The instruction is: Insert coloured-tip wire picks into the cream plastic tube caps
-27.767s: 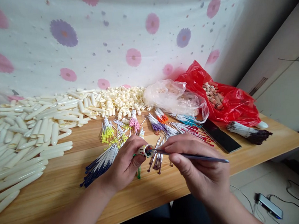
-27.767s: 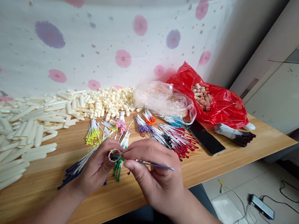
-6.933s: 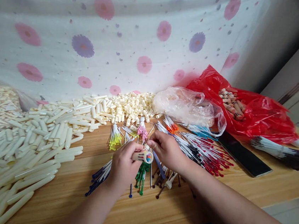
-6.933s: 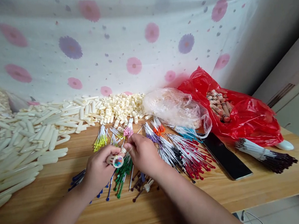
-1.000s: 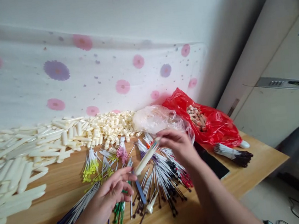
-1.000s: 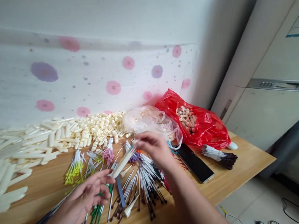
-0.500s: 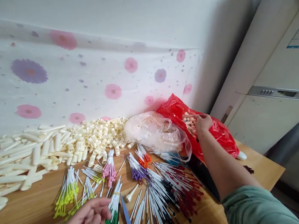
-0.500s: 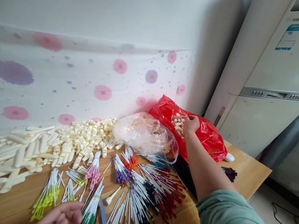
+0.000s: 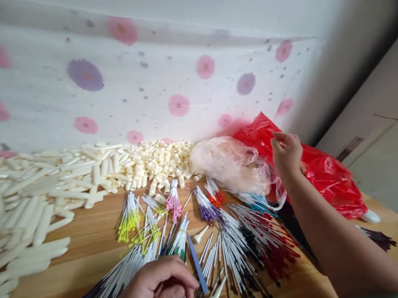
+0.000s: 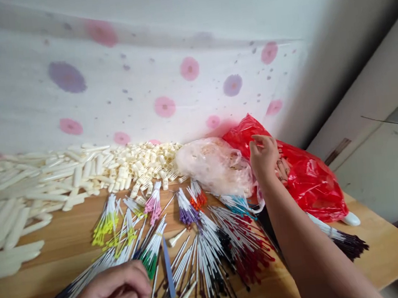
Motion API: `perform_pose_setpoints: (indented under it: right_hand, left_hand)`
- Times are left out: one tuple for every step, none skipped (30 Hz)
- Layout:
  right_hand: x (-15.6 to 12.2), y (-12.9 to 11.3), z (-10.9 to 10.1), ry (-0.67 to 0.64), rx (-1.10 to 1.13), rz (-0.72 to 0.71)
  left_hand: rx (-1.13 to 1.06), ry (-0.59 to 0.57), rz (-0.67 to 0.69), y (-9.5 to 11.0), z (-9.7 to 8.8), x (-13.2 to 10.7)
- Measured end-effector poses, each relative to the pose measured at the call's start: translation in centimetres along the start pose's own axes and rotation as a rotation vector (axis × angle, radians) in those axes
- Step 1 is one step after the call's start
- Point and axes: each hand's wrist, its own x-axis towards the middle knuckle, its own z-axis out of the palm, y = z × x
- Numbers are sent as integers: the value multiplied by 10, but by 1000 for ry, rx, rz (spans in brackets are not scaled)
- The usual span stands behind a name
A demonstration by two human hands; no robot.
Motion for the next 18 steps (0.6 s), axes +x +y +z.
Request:
perform_pose_setpoints:
  right_hand:
    - [-16, -16, 1, -56, 19, -78]
    - [-33, -31, 4, -182, 52, -225]
    - [-52, -47, 8, -384, 81, -355]
    - [-71, -61, 14, -616, 73, -457]
    - [-89, -74, 23, -870, -1, -538]
    - [-106, -85, 34, -1066, -128, -599]
    - [-121, -94, 47, -1129, -183, -616]
    - [-133, -101, 62, -1152, -225, -620]
    - [-142, -105, 78, -1173, -274, -616]
    - [-149, -108, 94, -1189, -329, -603]
    - [-154, -109, 109, -1201, -385, -588]
    - [-157, -110, 123, -1212, -441, -569]
    - [-160, -110, 135, -1222, -493, -550]
    - [-162, -110, 145, -1229, -541, -530]
    - [-164, -110, 152, -1235, -585, -511]
    - [-166, -110, 157, -1238, -624, -493]
    - [-168, -110, 159, -1238, -657, -476]
    - [-170, -111, 159, -1236, -685, -463]
  left_hand:
    - [-8, -31, 33, 6, 3, -2]
    - [-2, -65, 59, 9, 5, -4]
    - [9, -85, 88, 12, 6, -6]
    - [25, -98, 108, 12, 7, -8]
    - [43, -108, 119, 12, 8, -10]
    - [58, -110, 126, 10, 8, -12]
    - [77, -109, 126, 9, 9, -13]
    - [95, -107, 125, 7, 10, -13]
    - [117, -101, 117, 5, 11, -13]
    - [144, -94, 113, 4, 12, -12]
    - [160, -85, 109, 2, 12, -11]
    - [191, -70, 113, 1, 12, -9]
    - [216, -62, 115, 0, 12, -8]
    - [229, -51, 115, -1, 11, -7]
    - [243, -32, 124, -2, 11, -6]
    - [258, -17, 134, -2, 10, -5]
    - [267, -1, 141, -3, 9, -5]
    - [273, 12, 149, -2, 9, -6]
